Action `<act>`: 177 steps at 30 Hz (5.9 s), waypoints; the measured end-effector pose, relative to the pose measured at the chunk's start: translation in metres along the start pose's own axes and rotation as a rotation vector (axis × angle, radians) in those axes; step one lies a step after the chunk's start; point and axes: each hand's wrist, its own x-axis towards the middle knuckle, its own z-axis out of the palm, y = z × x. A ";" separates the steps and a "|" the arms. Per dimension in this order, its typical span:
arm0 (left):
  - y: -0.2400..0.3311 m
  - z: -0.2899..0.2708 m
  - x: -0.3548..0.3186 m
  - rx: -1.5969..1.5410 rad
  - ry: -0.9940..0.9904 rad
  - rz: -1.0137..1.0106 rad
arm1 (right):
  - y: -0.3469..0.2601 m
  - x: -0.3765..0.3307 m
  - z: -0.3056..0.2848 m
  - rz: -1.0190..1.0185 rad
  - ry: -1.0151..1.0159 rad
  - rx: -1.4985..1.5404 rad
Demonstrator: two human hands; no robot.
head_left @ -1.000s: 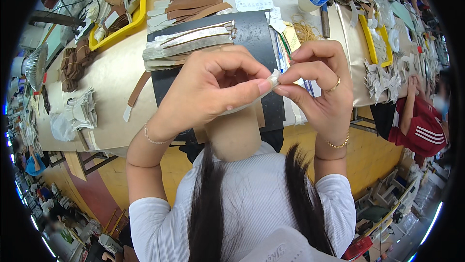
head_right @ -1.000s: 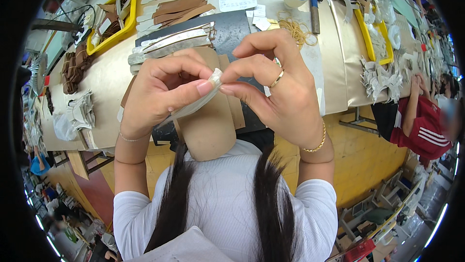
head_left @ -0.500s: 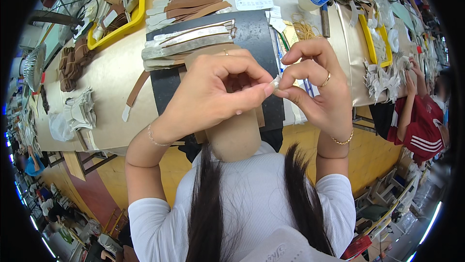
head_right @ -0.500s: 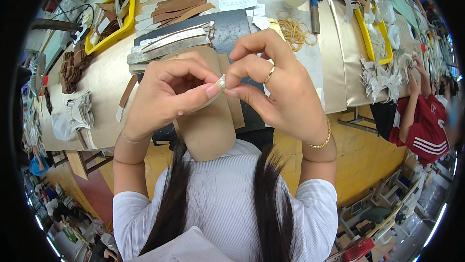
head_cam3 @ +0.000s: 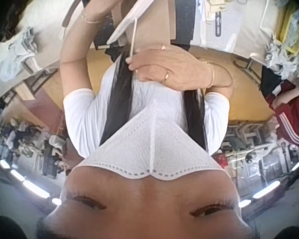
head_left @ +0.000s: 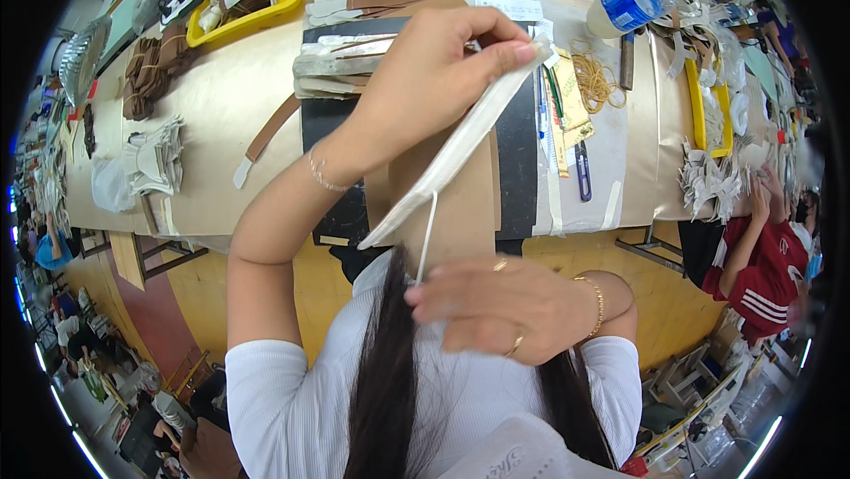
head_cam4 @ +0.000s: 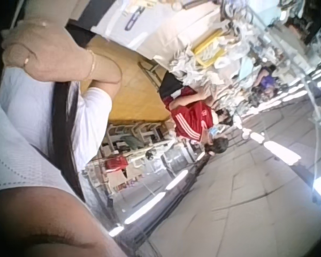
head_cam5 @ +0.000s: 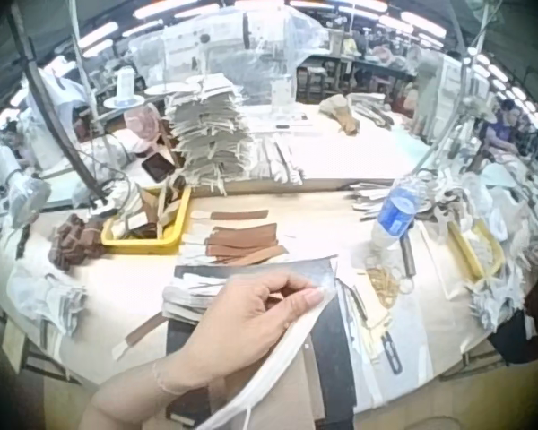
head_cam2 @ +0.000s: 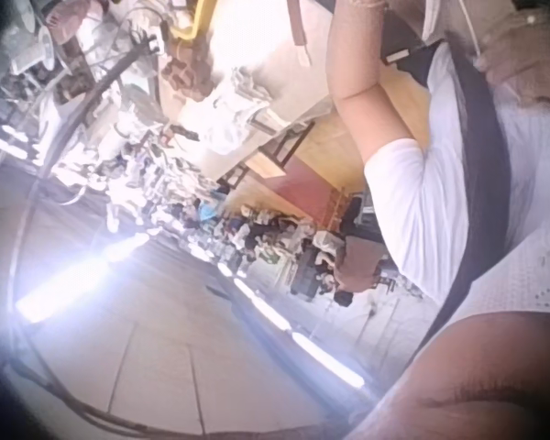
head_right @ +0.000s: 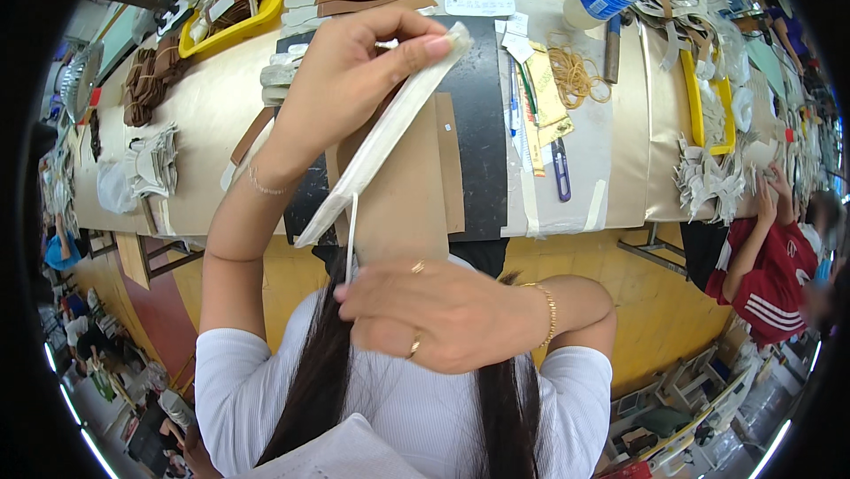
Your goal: The person repeatedly picks up white fabric strips, folds them, and places them on a brown cardboard template on the table. The person handles the strips one at a time, aligning and adjusting them against the template throughout the clip.
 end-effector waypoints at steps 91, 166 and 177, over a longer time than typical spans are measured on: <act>0.009 -0.029 -0.126 -0.137 -0.030 -0.427 | 0.067 0.018 -0.031 0.590 0.715 -0.046; -0.003 -0.039 -0.133 -0.551 0.083 -0.657 | 0.100 -0.008 -0.026 0.458 0.723 -0.050; -0.004 -0.038 -0.133 -0.536 0.093 -0.663 | 0.123 -0.012 -0.032 0.551 0.823 0.415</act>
